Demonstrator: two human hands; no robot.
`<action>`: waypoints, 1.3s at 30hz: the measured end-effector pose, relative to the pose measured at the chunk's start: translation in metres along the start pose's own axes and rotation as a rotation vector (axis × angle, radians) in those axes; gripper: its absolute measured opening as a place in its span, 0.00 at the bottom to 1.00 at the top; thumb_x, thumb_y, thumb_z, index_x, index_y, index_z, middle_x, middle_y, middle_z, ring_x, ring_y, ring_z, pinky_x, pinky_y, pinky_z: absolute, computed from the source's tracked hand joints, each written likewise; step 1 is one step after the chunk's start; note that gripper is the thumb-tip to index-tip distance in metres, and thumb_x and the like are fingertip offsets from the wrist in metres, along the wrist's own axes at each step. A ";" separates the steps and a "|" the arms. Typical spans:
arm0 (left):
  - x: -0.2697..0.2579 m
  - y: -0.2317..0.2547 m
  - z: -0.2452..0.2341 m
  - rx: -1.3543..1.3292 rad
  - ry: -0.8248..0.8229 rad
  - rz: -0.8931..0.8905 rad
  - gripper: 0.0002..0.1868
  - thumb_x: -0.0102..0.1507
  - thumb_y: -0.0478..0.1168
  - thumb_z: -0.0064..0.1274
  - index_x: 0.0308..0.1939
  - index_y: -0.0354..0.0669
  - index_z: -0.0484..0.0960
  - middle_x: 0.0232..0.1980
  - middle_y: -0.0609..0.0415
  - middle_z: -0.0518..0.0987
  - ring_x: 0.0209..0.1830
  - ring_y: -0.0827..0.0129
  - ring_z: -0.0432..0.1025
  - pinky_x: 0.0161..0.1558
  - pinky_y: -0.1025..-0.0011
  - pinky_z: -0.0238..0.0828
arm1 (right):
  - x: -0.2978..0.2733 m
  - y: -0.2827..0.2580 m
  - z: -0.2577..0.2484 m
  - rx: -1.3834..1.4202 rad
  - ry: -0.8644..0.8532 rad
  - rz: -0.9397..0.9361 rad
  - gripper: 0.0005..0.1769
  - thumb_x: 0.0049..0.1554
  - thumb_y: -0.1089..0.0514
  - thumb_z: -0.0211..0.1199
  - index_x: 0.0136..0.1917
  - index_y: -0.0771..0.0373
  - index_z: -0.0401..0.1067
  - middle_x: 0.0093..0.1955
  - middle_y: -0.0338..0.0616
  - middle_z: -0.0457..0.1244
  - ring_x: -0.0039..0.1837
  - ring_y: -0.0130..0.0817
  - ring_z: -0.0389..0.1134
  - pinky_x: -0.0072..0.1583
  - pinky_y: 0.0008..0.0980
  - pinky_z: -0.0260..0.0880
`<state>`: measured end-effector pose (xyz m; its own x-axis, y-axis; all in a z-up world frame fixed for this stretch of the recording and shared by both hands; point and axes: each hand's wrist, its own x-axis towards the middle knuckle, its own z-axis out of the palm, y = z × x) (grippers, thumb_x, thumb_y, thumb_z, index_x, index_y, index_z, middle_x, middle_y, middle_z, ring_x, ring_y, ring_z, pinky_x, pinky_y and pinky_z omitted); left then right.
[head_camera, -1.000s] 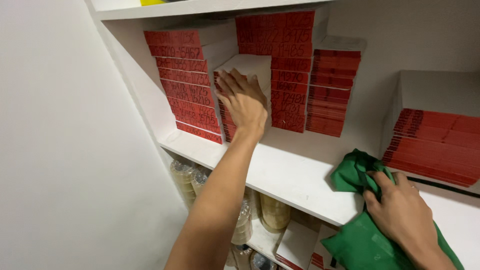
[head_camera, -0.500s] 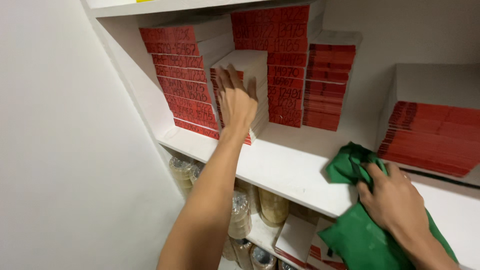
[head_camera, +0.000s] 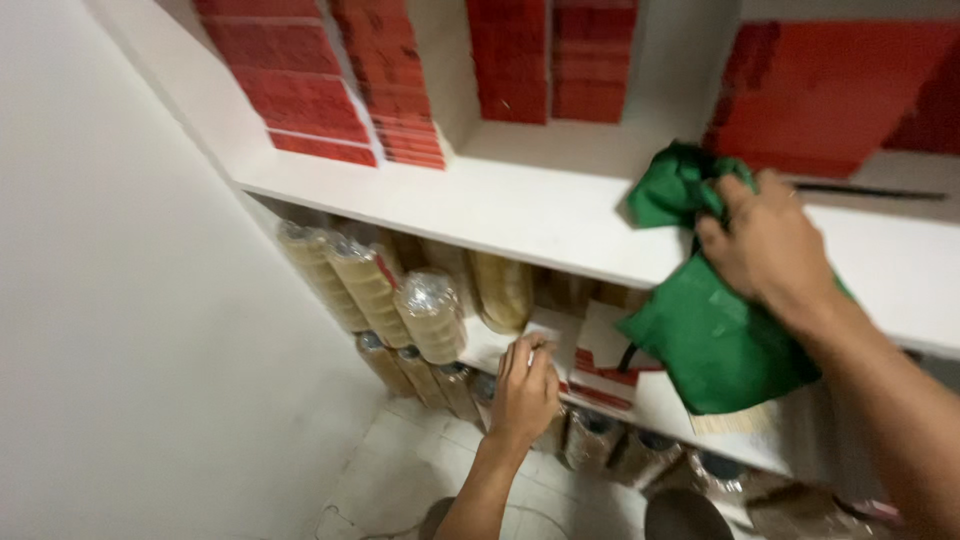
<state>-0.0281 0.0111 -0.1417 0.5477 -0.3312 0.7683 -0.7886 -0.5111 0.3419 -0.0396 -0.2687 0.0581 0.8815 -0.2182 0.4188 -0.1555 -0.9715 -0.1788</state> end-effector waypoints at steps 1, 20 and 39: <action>-0.015 -0.010 0.014 -0.013 -0.012 0.008 0.13 0.58 0.22 0.46 0.46 0.31 0.78 0.53 0.42 0.73 0.49 0.50 0.70 0.51 0.55 0.70 | -0.002 0.006 -0.002 -0.004 -0.001 0.019 0.22 0.62 0.47 0.55 0.62 0.63 0.67 0.54 0.67 0.59 0.58 0.69 0.64 0.54 0.64 0.67; -0.045 -0.069 0.100 0.253 -0.861 -0.622 0.51 0.63 0.66 0.54 0.76 0.37 0.52 0.83 0.30 0.36 0.83 0.36 0.31 0.74 0.34 0.38 | -0.006 0.011 -0.003 -0.044 0.126 0.033 0.27 0.61 0.49 0.58 0.68 0.66 0.72 0.54 0.66 0.60 0.54 0.74 0.64 0.47 0.68 0.66; -0.028 -0.066 0.059 0.002 -0.594 -0.804 0.51 0.53 0.53 0.68 0.73 0.44 0.56 0.77 0.35 0.51 0.78 0.44 0.44 0.75 0.48 0.46 | -0.005 0.023 0.007 -0.101 0.200 -0.026 0.28 0.64 0.46 0.61 0.70 0.65 0.76 0.54 0.67 0.62 0.53 0.74 0.66 0.47 0.67 0.67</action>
<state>0.0248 0.0071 -0.2182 0.9696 -0.2289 -0.0863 -0.1222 -0.7587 0.6398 -0.0445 -0.2897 0.0456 0.7813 -0.1969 0.5923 -0.1864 -0.9792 -0.0796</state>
